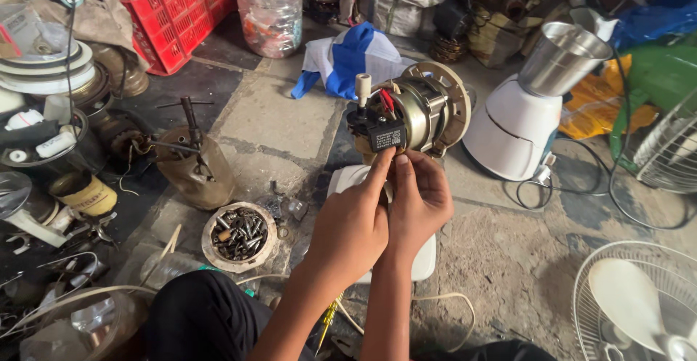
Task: The person repairs a disassembled fan motor by connecting wires to a capacitor and tightening screws with a screwdriver. The person handles the motor, wires, and capacitor while seated on the floor.
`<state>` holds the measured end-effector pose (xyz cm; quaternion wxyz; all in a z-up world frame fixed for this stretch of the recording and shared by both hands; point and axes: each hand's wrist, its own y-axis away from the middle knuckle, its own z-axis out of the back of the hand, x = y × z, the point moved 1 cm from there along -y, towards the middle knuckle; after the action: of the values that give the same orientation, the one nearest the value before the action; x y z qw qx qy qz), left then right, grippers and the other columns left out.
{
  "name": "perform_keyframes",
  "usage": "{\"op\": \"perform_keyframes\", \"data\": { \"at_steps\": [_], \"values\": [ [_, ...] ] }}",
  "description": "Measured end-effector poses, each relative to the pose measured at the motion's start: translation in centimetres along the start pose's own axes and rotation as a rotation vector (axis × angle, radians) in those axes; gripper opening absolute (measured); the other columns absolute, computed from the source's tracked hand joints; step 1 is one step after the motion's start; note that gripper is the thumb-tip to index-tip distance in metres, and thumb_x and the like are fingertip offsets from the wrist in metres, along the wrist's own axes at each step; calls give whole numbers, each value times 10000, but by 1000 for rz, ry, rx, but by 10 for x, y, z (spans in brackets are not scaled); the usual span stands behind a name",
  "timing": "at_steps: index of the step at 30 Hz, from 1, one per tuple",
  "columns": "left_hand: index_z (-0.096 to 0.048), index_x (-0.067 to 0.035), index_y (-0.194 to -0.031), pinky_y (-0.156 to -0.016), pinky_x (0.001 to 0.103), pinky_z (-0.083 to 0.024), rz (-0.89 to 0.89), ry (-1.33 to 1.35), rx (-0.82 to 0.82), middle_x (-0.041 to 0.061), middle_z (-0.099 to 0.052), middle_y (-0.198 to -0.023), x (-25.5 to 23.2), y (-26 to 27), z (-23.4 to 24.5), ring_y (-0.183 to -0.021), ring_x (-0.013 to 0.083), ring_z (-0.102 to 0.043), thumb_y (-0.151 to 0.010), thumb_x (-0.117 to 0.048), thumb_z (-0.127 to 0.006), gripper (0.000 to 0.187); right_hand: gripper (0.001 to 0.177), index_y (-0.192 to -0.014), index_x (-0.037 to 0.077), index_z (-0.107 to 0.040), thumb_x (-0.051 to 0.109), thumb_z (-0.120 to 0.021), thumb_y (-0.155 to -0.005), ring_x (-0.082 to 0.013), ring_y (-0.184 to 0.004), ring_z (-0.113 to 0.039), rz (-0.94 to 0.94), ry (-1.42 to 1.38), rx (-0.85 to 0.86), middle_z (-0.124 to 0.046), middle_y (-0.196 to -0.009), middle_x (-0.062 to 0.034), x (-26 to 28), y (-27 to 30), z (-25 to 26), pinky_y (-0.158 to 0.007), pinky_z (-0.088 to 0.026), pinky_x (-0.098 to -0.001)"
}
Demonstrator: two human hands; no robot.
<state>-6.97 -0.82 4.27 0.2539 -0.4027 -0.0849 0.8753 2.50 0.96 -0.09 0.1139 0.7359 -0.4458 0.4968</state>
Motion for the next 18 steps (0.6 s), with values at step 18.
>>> {"op": "perform_keyframes", "data": {
  "at_steps": [18],
  "values": [
    [-346, -117, -1565, -746, 514, -500, 22, 107, -100, 226, -648, -1146, -16, 7, -14, -931, 416, -664, -810, 91, -485, 796, 81, -986, -65, -697, 10, -708, -957, -49, -734, -640, -13, -13, 78, -709, -859, -32, -9, -11, 6, -665, -529, -194]
  ]
}}
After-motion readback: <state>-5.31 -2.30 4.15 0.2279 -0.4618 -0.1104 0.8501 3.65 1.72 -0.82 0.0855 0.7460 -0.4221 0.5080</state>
